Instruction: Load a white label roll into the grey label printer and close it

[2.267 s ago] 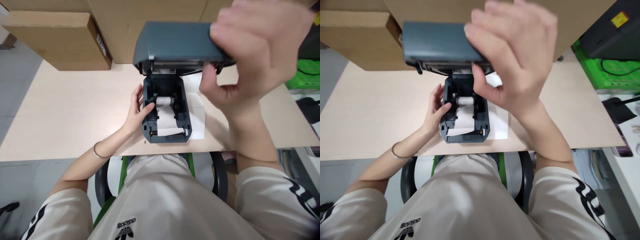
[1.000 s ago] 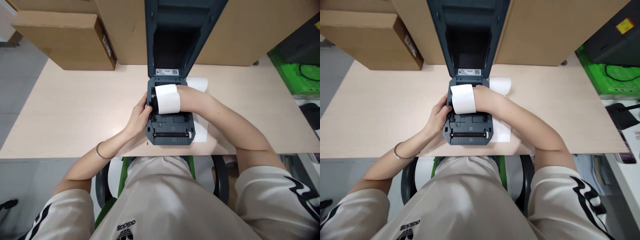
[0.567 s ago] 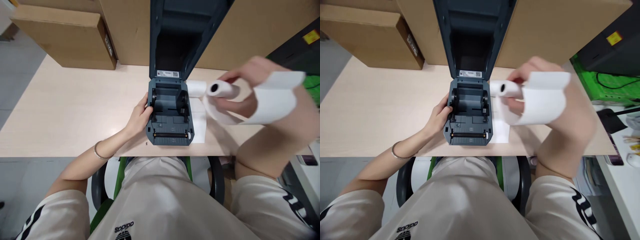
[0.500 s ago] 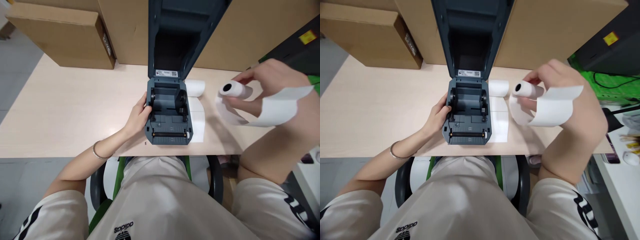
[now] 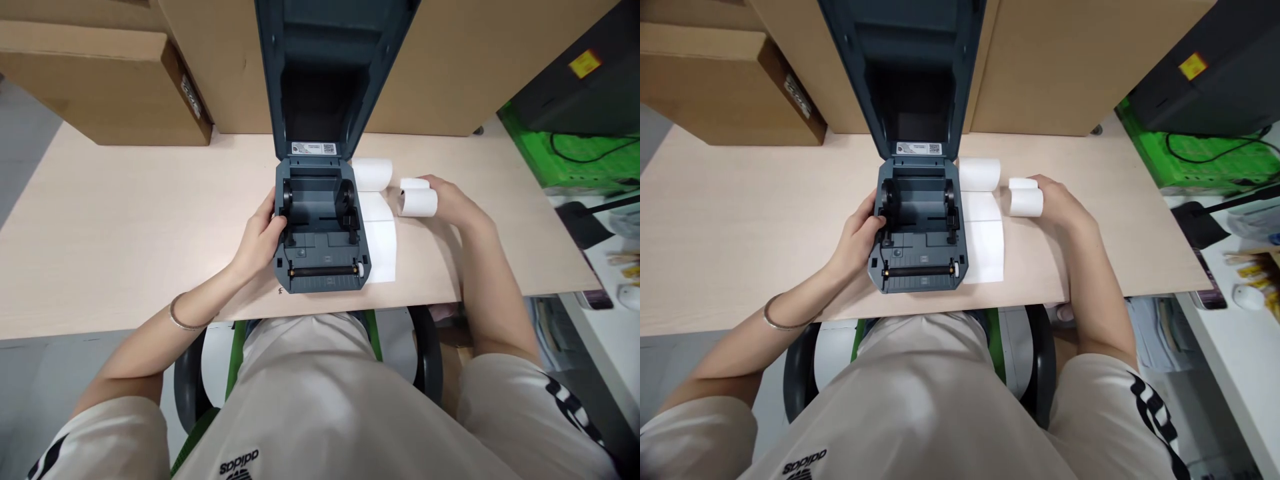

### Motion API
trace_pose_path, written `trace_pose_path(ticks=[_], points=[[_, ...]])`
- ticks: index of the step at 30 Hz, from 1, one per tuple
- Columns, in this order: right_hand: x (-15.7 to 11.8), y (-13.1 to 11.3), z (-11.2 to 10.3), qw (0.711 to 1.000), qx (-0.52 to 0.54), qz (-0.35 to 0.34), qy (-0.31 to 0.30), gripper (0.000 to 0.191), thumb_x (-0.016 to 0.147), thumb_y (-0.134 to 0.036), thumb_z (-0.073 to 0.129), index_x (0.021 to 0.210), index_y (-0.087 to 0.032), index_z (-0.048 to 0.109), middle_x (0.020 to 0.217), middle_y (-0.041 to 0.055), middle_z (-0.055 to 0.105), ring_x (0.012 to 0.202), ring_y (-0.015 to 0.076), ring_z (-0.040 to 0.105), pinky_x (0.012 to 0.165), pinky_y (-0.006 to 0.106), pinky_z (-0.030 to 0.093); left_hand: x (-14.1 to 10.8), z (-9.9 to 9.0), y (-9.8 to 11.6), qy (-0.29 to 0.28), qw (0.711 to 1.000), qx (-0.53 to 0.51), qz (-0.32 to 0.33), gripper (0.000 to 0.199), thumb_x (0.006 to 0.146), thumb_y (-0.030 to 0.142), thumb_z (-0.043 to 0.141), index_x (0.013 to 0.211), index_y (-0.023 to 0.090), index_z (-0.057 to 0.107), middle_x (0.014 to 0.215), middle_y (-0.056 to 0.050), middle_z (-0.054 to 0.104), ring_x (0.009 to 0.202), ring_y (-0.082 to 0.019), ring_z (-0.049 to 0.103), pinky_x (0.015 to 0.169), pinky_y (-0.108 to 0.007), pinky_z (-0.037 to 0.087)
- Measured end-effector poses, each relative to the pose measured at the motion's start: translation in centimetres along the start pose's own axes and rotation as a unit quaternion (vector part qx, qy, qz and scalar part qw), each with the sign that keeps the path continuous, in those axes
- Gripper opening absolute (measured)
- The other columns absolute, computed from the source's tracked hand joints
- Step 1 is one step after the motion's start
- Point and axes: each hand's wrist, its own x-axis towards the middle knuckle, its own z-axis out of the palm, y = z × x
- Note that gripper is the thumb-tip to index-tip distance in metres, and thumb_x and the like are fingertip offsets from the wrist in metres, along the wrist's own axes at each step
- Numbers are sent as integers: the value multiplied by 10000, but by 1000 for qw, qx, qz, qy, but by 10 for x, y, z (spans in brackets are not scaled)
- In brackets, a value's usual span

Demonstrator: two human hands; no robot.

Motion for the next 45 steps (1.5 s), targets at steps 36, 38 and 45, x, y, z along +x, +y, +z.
trace_pose_path(ticks=[36, 38, 45], points=[[55, -132, -27, 976, -123, -76, -161, 877, 905, -331, 862, 1692, -109, 543, 1750, 237, 528, 1517, 378, 588, 1265, 468, 454, 1, -2, -1, -9, 1000, -4, 0, 730, 928, 256, 542, 1651, 173, 593, 1711, -54, 656, 1620, -335, 578, 1390, -482, 461], [64, -147, -16, 965, -166, -73, -192, 858, 840, -280, 866, 1633, -123, 581, 1630, 219, 638, 1336, 364, 682, 1123, 450, 531, 0, -2, 0, -14, 1000, -5, 1, 717, 942, 255, 538, 1653, 175, 592, 1723, -53, 644, 1634, -334, 567, 1405, -486, 442], [45, -139, -40, 959, -194, -81, -189, 638, 701, -299, 871, 1311, -183, 722, 1372, 160, 757, 1125, 353, 723, 941, 439, 560, -1, -2, -1, -12, 1000, -1, -15, 734, 964, 278, 541, 1691, 175, 558, 1786, -49, 570, 1717, -333, 473, 1465, -487, 350]])
